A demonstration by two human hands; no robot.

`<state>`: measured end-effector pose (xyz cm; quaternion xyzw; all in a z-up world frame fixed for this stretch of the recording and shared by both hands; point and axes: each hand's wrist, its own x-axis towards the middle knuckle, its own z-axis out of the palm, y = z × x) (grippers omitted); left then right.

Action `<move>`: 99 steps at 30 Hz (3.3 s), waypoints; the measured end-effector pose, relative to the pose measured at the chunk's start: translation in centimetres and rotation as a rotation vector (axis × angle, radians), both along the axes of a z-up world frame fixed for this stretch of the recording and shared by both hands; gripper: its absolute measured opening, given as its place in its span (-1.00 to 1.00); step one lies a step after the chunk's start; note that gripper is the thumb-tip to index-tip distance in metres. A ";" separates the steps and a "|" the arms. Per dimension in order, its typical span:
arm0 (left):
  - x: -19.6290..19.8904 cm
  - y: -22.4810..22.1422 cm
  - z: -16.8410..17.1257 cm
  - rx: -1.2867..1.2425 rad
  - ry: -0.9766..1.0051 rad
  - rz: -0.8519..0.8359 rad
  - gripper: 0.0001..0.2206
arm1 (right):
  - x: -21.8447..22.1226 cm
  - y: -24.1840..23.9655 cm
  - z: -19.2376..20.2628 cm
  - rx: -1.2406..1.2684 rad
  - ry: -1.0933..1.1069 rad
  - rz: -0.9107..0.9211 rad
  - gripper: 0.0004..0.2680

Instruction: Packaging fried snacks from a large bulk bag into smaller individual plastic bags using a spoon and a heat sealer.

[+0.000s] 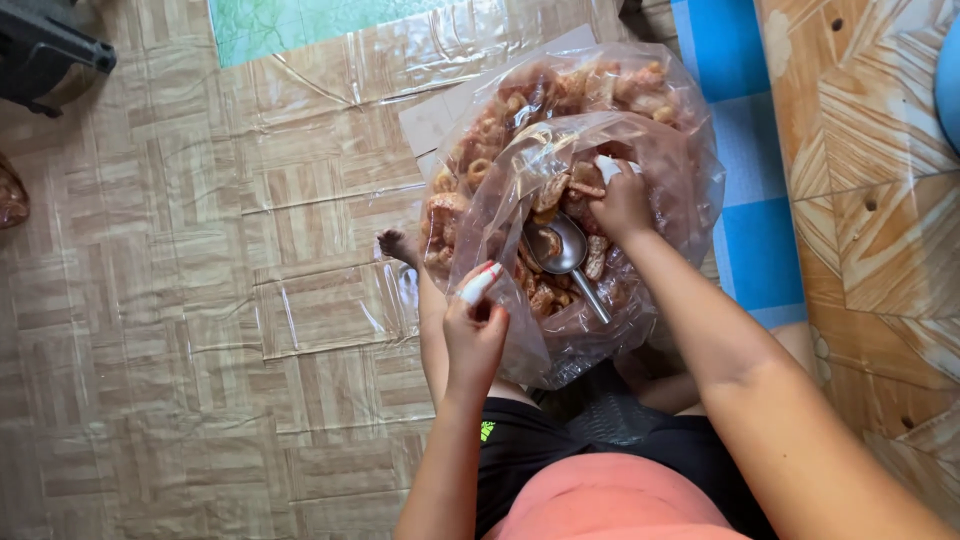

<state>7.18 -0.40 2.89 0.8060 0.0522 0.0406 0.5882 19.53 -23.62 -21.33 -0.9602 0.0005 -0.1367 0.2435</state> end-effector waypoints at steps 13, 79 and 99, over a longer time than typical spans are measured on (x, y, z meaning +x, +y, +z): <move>2.7 -5.8 -3.6 0.325 -0.192 -0.310 -0.59 | -12.7 1.5 23.6 0.460 -0.285 0.088 -0.64; -8.6 -6.5 -1.2 -0.060 -0.455 -0.545 -0.61 | -22.1 2.9 19.9 1.204 0.298 -0.014 -0.52; -12.1 -8.8 0.5 -0.315 -0.434 -0.700 -0.63 | -24.4 3.7 24.5 1.371 0.191 -0.071 -0.77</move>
